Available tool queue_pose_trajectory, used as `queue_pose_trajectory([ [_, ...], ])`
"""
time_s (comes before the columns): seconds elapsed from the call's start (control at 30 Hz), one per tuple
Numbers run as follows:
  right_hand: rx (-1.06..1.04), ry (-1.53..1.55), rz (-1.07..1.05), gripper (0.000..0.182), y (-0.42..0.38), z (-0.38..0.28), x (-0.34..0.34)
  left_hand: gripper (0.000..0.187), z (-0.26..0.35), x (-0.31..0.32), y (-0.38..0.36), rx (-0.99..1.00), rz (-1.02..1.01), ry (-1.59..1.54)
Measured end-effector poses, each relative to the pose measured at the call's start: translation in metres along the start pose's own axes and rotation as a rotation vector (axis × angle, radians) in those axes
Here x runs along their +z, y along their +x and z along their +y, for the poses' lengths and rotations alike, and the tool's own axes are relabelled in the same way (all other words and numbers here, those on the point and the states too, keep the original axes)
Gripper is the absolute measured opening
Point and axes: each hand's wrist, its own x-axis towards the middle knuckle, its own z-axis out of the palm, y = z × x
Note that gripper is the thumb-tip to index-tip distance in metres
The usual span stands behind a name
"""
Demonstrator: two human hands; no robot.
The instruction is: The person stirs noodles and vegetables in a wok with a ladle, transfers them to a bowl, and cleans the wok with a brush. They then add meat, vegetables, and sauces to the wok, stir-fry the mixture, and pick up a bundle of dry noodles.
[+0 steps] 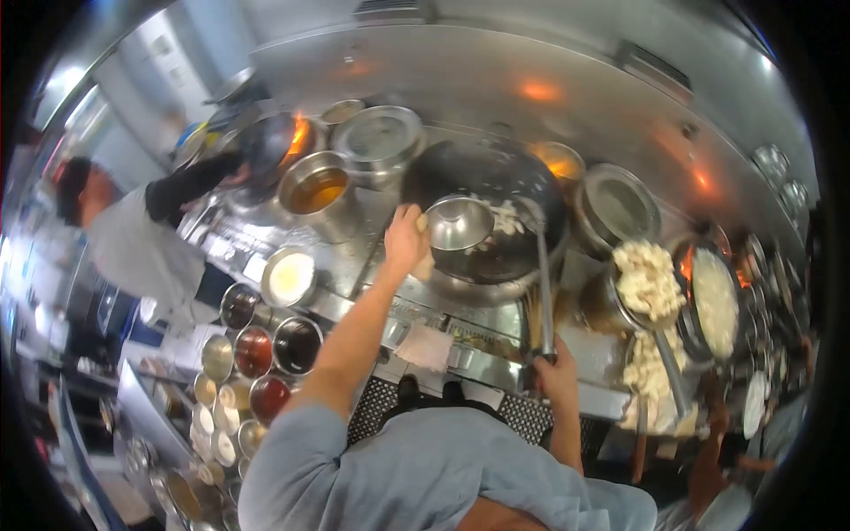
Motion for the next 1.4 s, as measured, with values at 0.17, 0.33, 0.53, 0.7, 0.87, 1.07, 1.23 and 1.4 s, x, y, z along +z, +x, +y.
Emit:
queue_pose_trajectory([
  [0.17, -0.121, 0.162, -0.171, 0.055, 0.091, -0.023, 0.024, 0.031, -0.028, -0.111, -0.142, -0.718, 0.237, -0.782],
  [0.33, -0.401, -0.188, -0.269, 0.025, 0.255, -0.143, 0.128, 0.023, -0.019, -0.196, -0.348, -1.133, 0.385, -0.786],
  [0.53, -0.208, -0.497, -0.316, 0.011, 0.389, -0.182, 0.285, 0.012, 0.074, -0.209, -0.462, -1.312, 0.6, -0.389],
  [0.7, 0.557, 1.324, -0.897, 0.011, 0.426, -0.171, 0.302, 0.013, 0.06, -0.184, -0.503, -1.366, 0.614, -0.392],
  [0.87, 0.521, 1.418, -0.958, 0.024, 0.353, -0.174, 0.243, 0.013, 0.029, -0.21, -0.442, -1.301, 0.476, -0.612],
  [1.07, 0.389, 1.208, -0.841, 0.039, 0.225, -0.176, 0.138, 0.011, -0.061, -0.212, -0.395, -1.112, 0.159, -0.676],
  [1.23, 0.281, 0.685, -0.447, 0.028, 0.137, -0.158, 0.072, 0.013, -0.086, -0.214, -0.357, -1.073, 0.002, -0.793],
  [1.4, -0.182, -0.585, -0.049, 0.036, 0.138, -0.128, 0.077, 0.016, -0.097, -0.212, -0.374, -1.095, -0.046, -0.75],
])
